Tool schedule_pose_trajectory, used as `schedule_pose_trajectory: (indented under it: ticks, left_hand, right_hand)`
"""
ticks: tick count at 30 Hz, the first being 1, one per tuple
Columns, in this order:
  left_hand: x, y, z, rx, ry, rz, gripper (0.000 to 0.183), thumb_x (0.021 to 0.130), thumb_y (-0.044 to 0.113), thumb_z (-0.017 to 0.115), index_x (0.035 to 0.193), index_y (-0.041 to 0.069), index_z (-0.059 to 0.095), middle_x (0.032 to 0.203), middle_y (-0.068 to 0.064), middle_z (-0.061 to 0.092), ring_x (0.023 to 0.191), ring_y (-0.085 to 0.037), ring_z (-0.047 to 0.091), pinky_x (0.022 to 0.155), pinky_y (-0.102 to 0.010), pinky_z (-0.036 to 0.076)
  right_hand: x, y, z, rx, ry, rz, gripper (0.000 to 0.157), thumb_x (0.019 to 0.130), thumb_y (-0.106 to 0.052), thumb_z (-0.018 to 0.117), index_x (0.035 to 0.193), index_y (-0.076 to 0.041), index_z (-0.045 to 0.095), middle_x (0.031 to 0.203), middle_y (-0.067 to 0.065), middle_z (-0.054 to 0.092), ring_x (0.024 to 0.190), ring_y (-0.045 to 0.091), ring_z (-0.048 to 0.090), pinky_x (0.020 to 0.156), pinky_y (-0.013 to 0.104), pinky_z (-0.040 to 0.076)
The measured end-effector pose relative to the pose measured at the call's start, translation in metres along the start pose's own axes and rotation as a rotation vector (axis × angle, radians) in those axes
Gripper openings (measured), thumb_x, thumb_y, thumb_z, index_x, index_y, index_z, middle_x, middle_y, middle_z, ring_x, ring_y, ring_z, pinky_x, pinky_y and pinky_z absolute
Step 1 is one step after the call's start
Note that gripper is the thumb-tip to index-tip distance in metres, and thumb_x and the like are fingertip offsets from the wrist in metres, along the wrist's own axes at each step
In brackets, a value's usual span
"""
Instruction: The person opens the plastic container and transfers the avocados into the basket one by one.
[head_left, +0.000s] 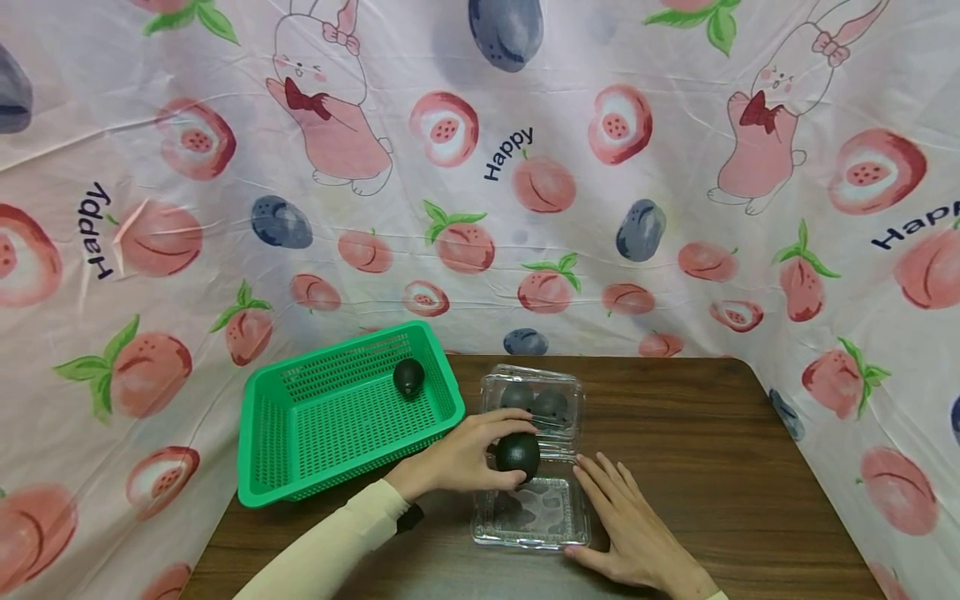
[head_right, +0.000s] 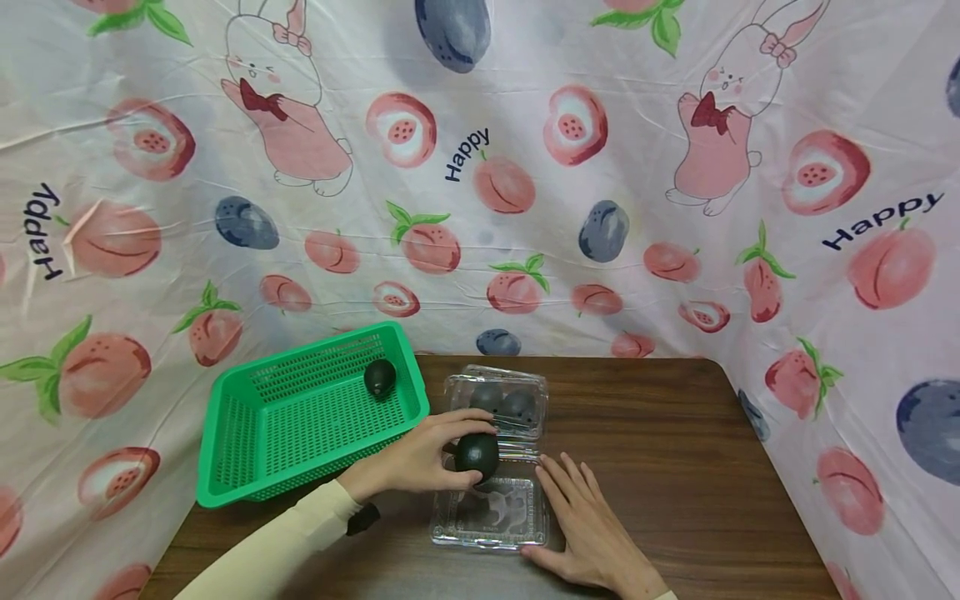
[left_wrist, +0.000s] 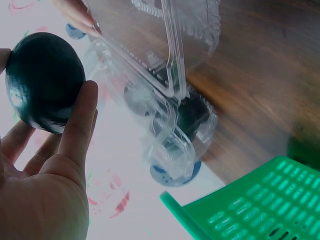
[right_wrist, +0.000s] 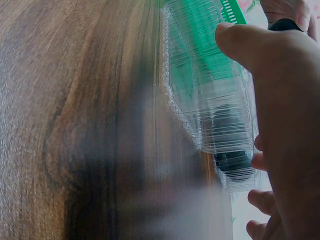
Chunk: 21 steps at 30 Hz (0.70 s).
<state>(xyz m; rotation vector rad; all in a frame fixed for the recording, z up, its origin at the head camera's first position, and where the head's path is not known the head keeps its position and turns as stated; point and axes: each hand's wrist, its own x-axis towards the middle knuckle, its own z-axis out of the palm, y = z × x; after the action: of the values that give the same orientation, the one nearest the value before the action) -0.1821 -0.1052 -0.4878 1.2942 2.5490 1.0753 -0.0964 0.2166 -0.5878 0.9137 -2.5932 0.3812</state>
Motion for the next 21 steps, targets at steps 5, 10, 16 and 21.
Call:
schedule_pose_trajectory:
  ticks: [5, 10, 16, 21]
  left_hand:
    - [-0.003, -0.002, -0.007, -0.008, 0.022, -0.034, 0.060, 0.098, 0.026, 0.087, 0.152, 0.009, 0.069, 0.166, -0.016, 0.060, 0.127, -0.025, 0.077, 0.091, -0.019, 0.065]
    - [-0.006, -0.004, -0.016, 0.006, 0.058, -0.047, 0.060, 0.096, 0.025, 0.088, 0.151, 0.007, 0.070, 0.166, -0.012, 0.060, 0.128, -0.026, 0.077, 0.091, -0.019, 0.065]
    - [-0.011, -0.006, -0.025, 0.022, 0.098, -0.058, 0.060, 0.095, 0.028, 0.088, 0.149, 0.009, 0.071, 0.165, -0.011, 0.062, 0.132, -0.030, 0.075, 0.093, -0.023, 0.066]
    - [-0.015, -0.010, -0.033, 0.062, 0.139, -0.058, 0.060, 0.095, 0.030, 0.089, 0.150, 0.014, 0.071, 0.165, -0.009, 0.063, 0.137, -0.030, 0.073, 0.099, -0.032, 0.066]
  right_hand:
    - [0.000, 0.000, 0.000, -0.010, 0.013, -0.006, 0.111, 0.092, -0.079, 0.077, 0.168, -0.003, 0.050, 0.173, 0.017, 0.054, 0.158, 0.044, 0.046, 0.144, 0.026, -0.010]
    - [0.000, 0.000, 0.000, -0.013, 0.030, -0.015, 0.110, 0.092, -0.079, 0.078, 0.167, -0.002, 0.052, 0.171, 0.018, 0.056, 0.154, 0.047, 0.051, 0.143, 0.024, -0.011]
    - [0.000, -0.001, -0.001, -0.014, 0.013, -0.004, 0.111, 0.091, -0.079, 0.078, 0.168, -0.003, 0.051, 0.173, 0.016, 0.055, 0.155, 0.047, 0.051, 0.144, 0.026, -0.010]
    - [0.001, -0.001, -0.002, -0.018, 0.015, -0.005, 0.111, 0.091, -0.079, 0.079, 0.168, -0.003, 0.051, 0.173, 0.016, 0.055, 0.155, 0.047, 0.051, 0.144, 0.026, -0.009]
